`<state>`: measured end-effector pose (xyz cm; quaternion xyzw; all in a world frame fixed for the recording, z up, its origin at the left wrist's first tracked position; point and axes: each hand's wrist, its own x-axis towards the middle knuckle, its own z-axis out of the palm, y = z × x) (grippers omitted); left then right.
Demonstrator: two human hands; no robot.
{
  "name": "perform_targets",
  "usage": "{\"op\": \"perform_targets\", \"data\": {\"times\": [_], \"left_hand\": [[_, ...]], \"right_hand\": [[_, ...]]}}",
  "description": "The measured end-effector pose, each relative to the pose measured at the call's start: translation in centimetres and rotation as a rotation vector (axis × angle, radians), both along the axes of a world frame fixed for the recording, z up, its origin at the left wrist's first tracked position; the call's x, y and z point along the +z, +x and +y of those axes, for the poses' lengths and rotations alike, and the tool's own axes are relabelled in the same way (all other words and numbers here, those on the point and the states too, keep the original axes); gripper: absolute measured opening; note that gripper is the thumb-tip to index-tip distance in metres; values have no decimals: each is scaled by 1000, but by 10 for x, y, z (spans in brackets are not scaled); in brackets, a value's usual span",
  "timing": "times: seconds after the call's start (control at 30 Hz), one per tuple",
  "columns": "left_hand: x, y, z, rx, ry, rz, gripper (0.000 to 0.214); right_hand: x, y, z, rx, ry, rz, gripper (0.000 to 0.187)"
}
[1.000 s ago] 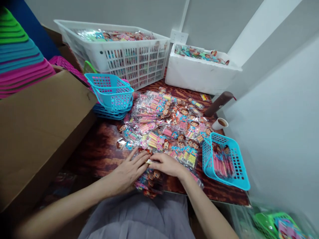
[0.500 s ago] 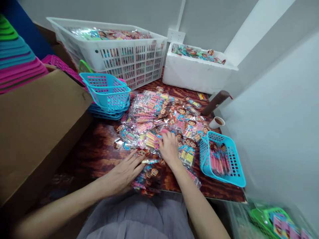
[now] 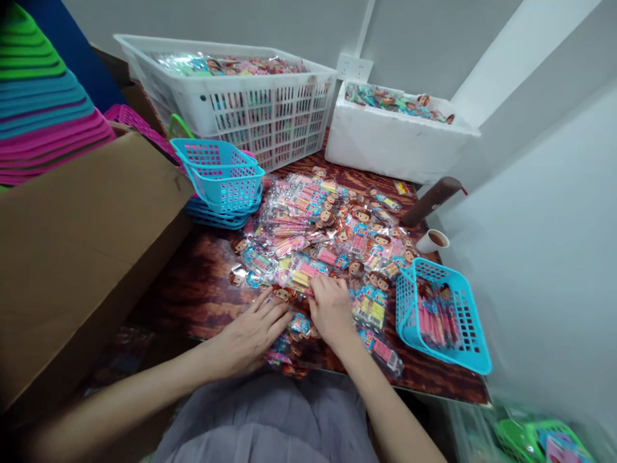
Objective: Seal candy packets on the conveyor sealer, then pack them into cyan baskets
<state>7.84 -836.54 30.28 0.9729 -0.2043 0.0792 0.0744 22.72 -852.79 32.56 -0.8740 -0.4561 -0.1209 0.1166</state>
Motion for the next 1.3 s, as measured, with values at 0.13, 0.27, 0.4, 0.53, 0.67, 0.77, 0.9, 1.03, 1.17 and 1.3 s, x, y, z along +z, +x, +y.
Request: {"op": "perform_targets", "data": {"times": [0.13,0.27,0.4,0.53,0.67,0.77,0.9,1.03,1.17,1.3], "left_hand": [[-4,-2,1,-22,4,-83,64],[-4,-3,0,-5,-5,-94,65],[2,-2,1,-14,-22,-26,64],[4,-2,3,-32,-67,23,69],[0,0,3,0,-102,44,76],[-2,2,2,23,-120,47,85],[3,5,0,27,-124,81,73],[8,4,0,24,-105,80,71],[8,2,1,19,-104,74,70],[6,1,1,21,-110,68,73]], "right_hand": [[-8,-14,1,140,-79,26,10],[-11,-21,-2,208,-163,215,18],[4,-7,-10,272,-181,641,21],[12,27,-8,189,-52,858,26],[-7,55,4,-150,4,307,28],[-18,66,9,-165,-103,217,18],[-7,61,7,-94,-111,194,5],[8,37,6,-7,-65,64,7],[9,22,5,19,-3,-13,20],[11,27,4,24,25,-71,25]]}}
